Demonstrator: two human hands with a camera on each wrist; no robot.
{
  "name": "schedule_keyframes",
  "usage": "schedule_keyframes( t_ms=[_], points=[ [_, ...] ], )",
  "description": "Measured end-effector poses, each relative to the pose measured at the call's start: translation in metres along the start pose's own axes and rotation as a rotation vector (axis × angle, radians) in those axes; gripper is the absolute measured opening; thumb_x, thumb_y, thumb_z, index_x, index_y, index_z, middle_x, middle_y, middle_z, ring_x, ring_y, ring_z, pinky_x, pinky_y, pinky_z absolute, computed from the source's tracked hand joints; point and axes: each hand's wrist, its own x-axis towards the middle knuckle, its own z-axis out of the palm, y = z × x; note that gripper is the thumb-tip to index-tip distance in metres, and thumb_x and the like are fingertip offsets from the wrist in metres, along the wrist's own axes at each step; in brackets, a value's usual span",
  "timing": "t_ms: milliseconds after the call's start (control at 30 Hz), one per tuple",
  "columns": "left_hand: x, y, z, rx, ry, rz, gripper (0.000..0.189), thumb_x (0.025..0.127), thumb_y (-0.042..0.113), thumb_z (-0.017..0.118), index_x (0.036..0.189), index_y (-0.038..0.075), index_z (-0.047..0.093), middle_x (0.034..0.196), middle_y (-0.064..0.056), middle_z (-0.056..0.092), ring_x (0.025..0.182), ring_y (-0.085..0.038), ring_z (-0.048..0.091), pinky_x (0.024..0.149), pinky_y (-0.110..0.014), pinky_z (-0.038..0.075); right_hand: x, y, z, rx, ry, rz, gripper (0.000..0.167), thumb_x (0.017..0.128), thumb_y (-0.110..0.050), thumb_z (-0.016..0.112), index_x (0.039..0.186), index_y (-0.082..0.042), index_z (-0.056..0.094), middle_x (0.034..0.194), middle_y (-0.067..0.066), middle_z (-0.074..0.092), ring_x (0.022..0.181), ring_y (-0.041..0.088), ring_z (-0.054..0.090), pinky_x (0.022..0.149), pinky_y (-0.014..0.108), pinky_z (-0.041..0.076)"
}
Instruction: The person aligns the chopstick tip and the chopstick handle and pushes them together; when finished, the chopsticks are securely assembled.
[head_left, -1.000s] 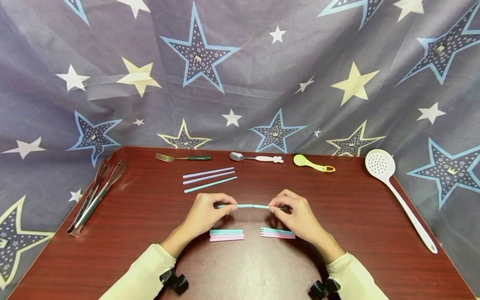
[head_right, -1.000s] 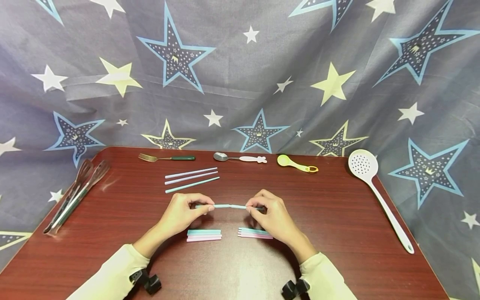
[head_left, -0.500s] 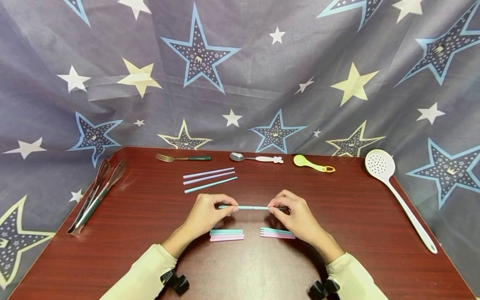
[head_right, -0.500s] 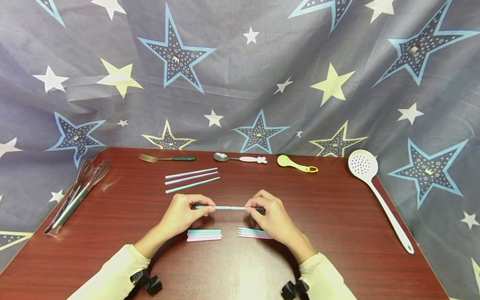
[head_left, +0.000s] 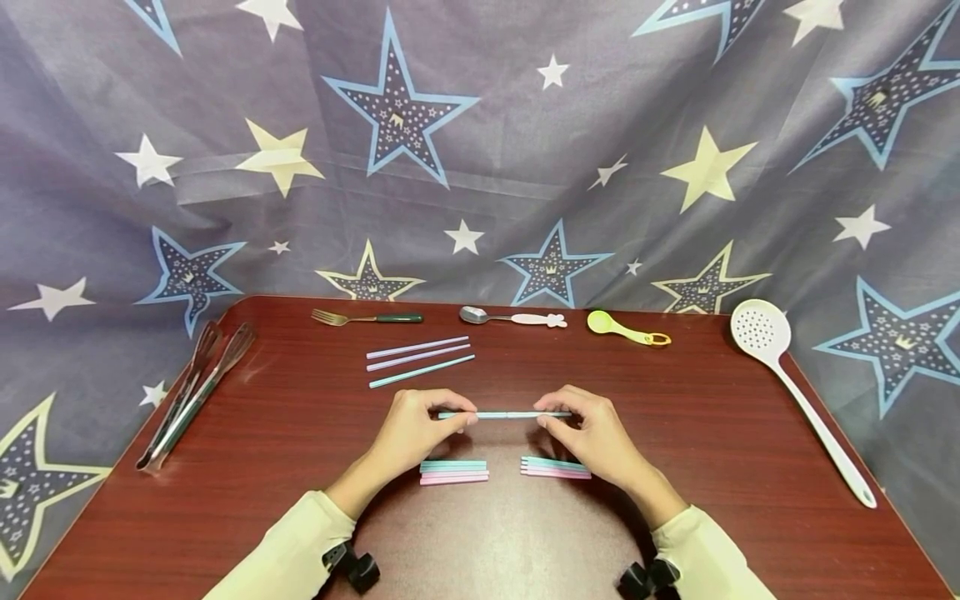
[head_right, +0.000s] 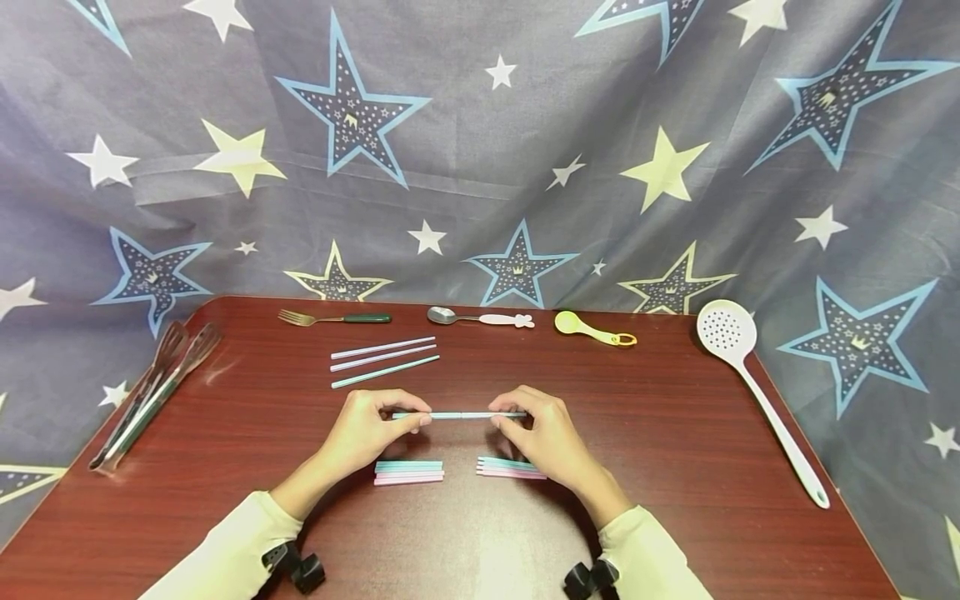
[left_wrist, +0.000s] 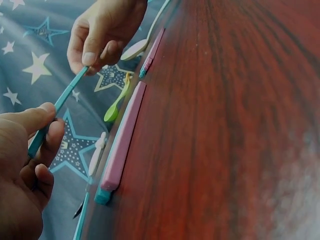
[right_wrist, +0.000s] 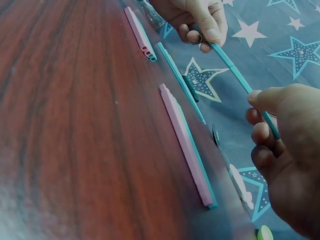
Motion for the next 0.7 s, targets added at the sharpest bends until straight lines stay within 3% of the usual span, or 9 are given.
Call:
schedule_keyframes(
  t_ms=[233, 533, 700],
  points=[
    [0.0016, 0.0001, -0.0021, 0.008, 0.017, -0.016, 0.012, 0.086, 0.019, 0.085, 0.096, 0.025, 0.082, 0.083, 0.014, 0.077, 0.057, -0.003, 0.048, 0.055, -0.02, 0.041, 0.001, 0.0011, -0.0047, 0.002, 0.044, 0.015, 0.015, 0.089, -0.003, 0.079, 0.096, -0.017, 0.079, 0.089, 0.0, 0.076, 0.082, 0.008, 0.066, 0.074, 0.025, 0.053],
    [0.0029, -0.0027, -0.0086, 0.07, 0.004, -0.005, 0.013, 0.086, 0.024, 0.085, 0.099, 0.02, 0.083, 0.086, 0.011, 0.079, 0.068, 0.001, 0.063, 0.063, -0.021, 0.052, 0.0013, 0.0035, -0.0076, -0.012, 0.058, 0.064, 0.01, 0.091, -0.009, 0.079, 0.095, -0.018, 0.079, 0.088, -0.001, 0.075, 0.082, 0.003, 0.064, 0.072, 0.017, 0.049],
    [0.0027, -0.0046, -0.0085, 0.086, 0.007, 0.006, 0.011, 0.086, 0.023, 0.086, 0.096, 0.024, 0.083, 0.084, 0.013, 0.078, 0.064, 0.001, 0.06, 0.06, -0.021, 0.05, 0.0005, 0.0023, -0.0061, -0.007, 0.062, 0.067, 0.013, 0.091, -0.006, 0.078, 0.095, -0.019, 0.079, 0.089, -0.001, 0.076, 0.079, 0.005, 0.062, 0.07, 0.017, 0.048]
  ],
)
